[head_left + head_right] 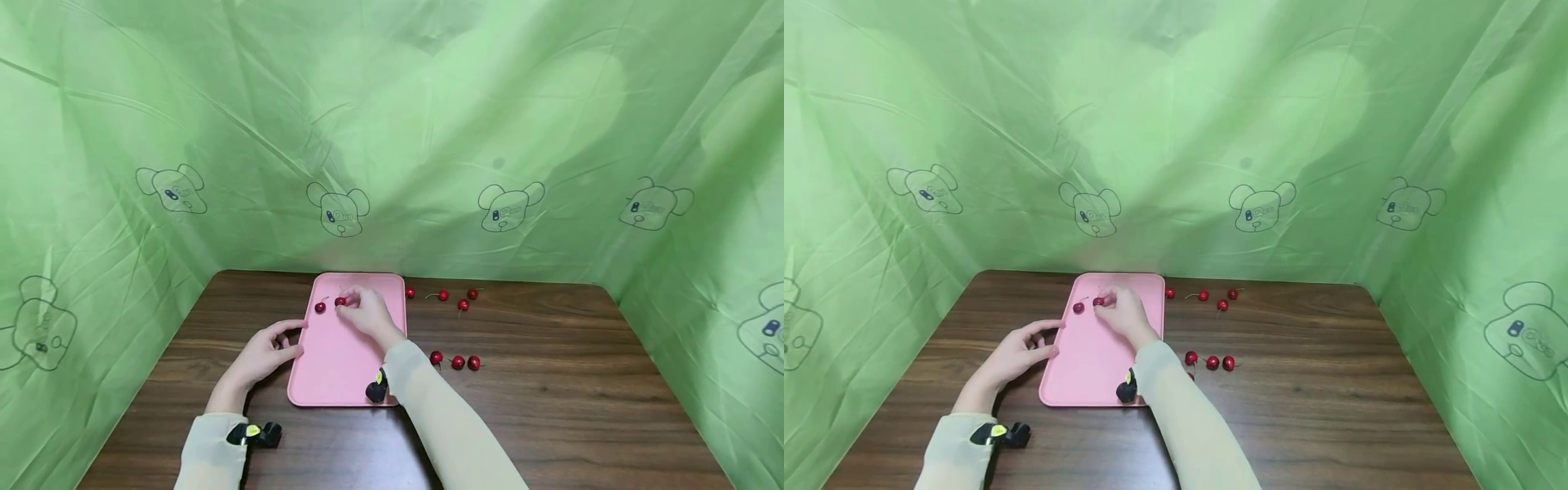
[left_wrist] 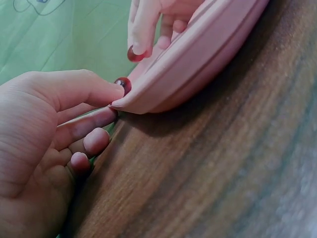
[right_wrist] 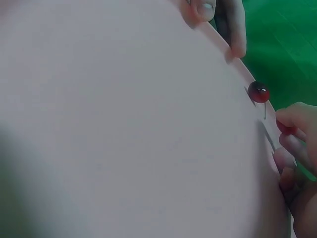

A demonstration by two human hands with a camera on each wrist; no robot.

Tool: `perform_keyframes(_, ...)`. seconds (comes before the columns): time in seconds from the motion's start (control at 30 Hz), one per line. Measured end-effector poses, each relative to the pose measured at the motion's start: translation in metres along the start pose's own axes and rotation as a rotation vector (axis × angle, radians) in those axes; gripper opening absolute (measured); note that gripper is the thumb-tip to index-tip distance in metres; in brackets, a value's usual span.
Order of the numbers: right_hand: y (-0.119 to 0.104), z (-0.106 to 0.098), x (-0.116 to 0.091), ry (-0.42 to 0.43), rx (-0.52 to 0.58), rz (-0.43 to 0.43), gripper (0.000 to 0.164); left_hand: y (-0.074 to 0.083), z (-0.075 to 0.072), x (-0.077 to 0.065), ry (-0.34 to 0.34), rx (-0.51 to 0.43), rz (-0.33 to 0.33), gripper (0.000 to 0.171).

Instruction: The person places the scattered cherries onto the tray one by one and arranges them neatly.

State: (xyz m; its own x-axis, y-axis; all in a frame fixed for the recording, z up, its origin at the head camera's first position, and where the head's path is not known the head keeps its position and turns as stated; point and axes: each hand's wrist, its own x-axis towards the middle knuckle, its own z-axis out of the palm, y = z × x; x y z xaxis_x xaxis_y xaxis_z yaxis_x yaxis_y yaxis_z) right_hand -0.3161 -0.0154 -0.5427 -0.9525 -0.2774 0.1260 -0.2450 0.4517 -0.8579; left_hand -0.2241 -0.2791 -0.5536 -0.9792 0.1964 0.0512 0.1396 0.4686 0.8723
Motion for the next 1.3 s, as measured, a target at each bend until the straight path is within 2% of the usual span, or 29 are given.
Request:
perform_keyframes(0.43, 0.0031, 0.0030, -0.0001, -0.049, -0.016, 0.017, 0.030, 0.0006, 0.0001, 0.0004, -0.001, 0.010, 0.007, 0.051)
perform_keyframes(0.7, 0.0031, 0.0021, -0.0015, -0.047, -0.012, 0.021, 0.027, 0.0008, 0.0002, 0.0004, -0.001, 0.013, 0.000, 0.051)
perform_keyframes(1.03, 0.0057, 0.0012, 0.0011, -0.058, -0.005, 0.020, 0.033, 0.0027, -0.0008, 0.0003, -0.004, 0.009, -0.005, 0.051)
perform_keyframes(1.3, 0.0072, 0.0018, 0.0023, -0.054, -0.012, 0.037, 0.027, 0.0024, 0.0004, 0.0003, 0.001, 0.002, 0.006, 0.051)
